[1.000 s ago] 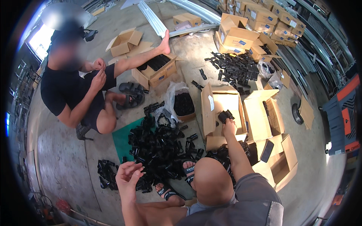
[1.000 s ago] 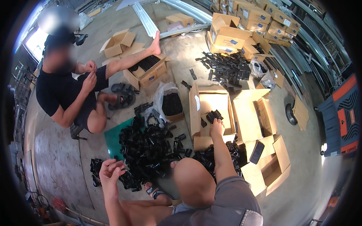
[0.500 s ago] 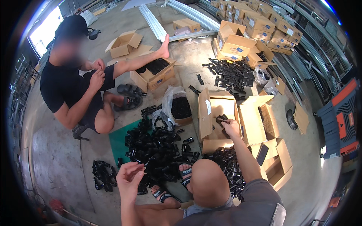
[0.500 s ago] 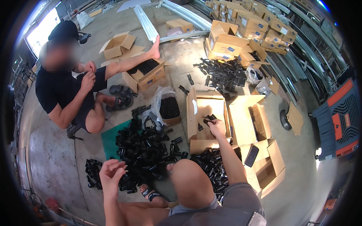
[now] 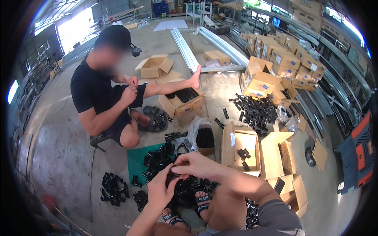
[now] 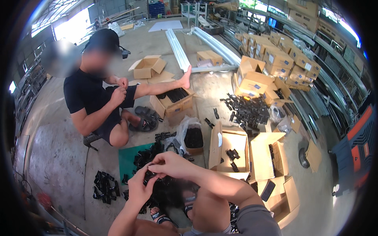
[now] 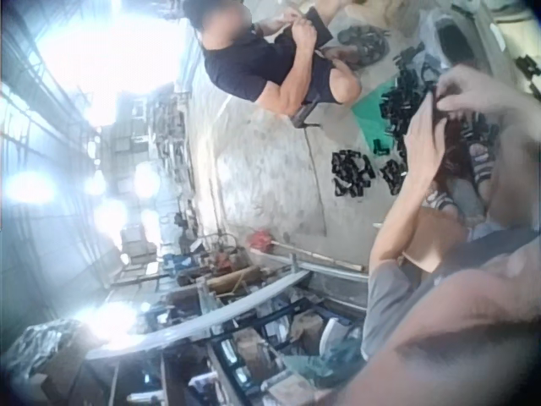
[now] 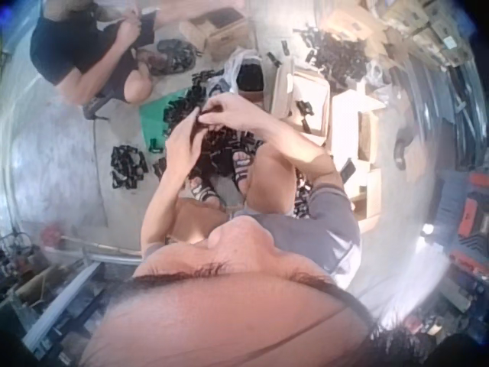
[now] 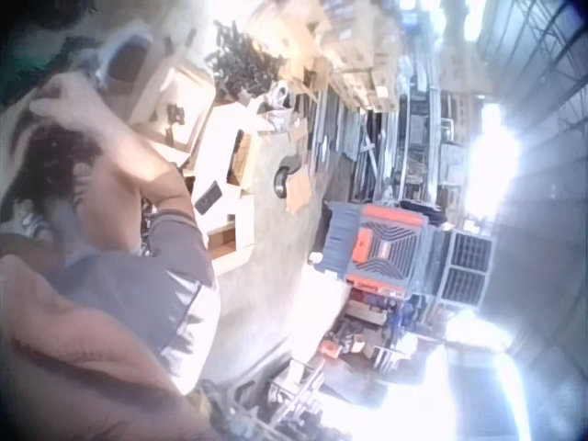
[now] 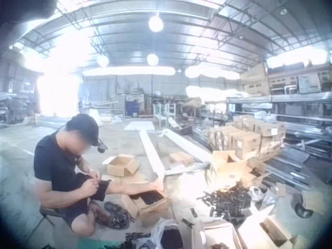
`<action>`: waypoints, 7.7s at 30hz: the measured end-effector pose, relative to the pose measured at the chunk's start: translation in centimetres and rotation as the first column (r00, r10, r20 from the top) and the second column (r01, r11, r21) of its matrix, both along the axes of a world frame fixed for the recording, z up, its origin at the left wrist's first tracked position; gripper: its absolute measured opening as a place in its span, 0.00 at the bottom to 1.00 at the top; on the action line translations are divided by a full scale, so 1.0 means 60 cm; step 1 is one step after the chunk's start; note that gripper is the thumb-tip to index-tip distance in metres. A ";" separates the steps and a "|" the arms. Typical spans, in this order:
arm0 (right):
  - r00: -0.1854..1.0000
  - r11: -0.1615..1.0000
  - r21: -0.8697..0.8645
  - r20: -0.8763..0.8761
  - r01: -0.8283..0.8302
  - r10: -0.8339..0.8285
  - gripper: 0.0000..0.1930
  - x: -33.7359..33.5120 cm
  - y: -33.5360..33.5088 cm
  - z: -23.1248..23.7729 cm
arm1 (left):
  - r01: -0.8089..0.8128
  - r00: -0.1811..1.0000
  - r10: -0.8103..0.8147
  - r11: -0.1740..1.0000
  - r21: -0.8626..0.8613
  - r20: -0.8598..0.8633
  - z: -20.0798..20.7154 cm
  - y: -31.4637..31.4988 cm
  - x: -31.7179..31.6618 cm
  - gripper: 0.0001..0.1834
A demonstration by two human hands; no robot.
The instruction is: The person picks up and joins small black plastic components by hand, placing the assembled units into a cardboard box.
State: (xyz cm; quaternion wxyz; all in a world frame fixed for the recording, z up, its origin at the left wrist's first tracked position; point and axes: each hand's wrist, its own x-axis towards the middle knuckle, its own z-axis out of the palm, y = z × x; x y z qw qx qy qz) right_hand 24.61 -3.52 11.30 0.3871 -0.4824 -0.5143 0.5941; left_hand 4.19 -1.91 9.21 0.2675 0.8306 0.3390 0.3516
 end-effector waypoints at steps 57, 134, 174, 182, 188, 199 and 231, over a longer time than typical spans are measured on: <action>0.977 0.996 -0.049 -0.195 0.078 -0.087 0.23 -0.070 0.022 -0.037 | 0.263 0.853 0.270 0.517 -0.814 0.447 -0.055 0.023 -0.073 0.29; 0.920 0.902 0.401 0.391 -0.162 -0.008 0.09 -0.059 0.061 -0.106 | -0.154 0.953 -0.018 0.830 -0.536 -0.302 -0.065 0.063 -0.085 0.55; 0.702 0.599 0.634 0.694 -0.489 -0.160 0.08 -0.121 0.047 -0.118 | -0.171 0.920 -0.015 0.884 -0.434 -0.393 -0.065 0.056 -0.104 0.35; 0.815 0.735 0.665 0.497 -0.136 -0.298 0.11 -0.120 0.050 -0.107 | -0.125 0.965 0.031 0.929 -0.350 -0.262 -0.047 0.055 -0.112 0.27; 0.994 0.993 0.055 -0.032 0.105 -0.103 0.17 -0.095 0.053 -0.141 | -0.102 0.995 0.096 0.870 -0.482 -0.038 -0.041 0.056 -0.120 0.22; 0.995 0.970 0.222 -0.008 0.097 -0.097 0.15 -0.099 0.063 -0.126 | 0.101 0.965 0.126 0.630 -0.770 0.229 -0.043 0.068 -0.125 0.21; -0.030 0.926 -0.009 1.000 -0.378 -0.002 0.11 0.078 0.300 -0.628 | -0.119 0.740 0.594 0.578 -0.808 0.316 -0.043 0.093 -0.163 0.24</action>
